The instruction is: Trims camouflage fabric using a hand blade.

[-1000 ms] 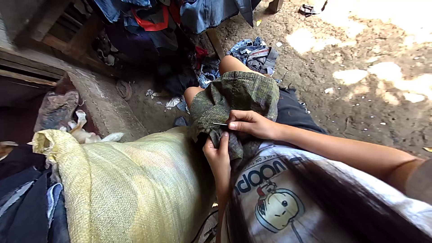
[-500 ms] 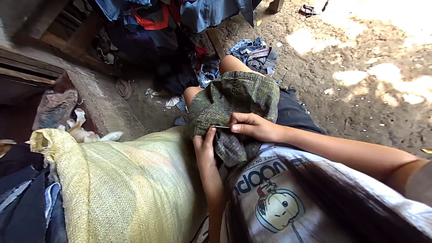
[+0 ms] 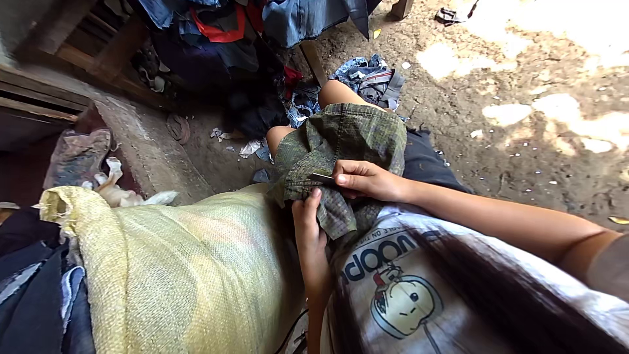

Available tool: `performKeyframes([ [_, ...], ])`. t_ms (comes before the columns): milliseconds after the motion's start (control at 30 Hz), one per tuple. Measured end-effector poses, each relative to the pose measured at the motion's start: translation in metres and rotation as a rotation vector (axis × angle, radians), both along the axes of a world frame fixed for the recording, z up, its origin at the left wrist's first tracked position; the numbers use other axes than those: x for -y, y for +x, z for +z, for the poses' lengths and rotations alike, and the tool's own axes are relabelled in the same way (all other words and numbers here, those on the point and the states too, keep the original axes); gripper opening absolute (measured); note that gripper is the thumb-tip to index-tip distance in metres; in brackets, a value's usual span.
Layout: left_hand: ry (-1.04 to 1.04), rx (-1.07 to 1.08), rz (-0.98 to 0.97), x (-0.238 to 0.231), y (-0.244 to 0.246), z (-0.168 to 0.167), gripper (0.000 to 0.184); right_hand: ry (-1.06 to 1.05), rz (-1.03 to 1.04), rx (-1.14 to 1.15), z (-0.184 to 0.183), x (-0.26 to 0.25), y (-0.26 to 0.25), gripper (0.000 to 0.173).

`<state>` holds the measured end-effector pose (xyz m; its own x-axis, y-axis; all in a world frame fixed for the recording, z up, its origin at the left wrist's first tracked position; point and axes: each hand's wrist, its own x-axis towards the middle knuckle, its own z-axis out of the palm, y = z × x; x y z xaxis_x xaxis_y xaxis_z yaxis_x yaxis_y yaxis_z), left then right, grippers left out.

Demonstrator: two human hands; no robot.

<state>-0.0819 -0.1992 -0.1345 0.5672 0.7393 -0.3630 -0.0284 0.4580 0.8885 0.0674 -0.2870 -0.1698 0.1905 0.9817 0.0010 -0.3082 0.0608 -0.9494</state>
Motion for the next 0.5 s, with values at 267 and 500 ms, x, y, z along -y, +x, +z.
performKeyframes([
  [267,0.206,-0.121,-0.079,0.002,0.005,0.004,0.023,-0.054,0.028,-0.108,0.003,-0.002,0.002,0.025],
  [500,0.171,-0.133,-0.028,0.010,0.010,0.004,0.020,-0.123,0.074,-0.199,0.005,-0.003,0.003,0.026],
])
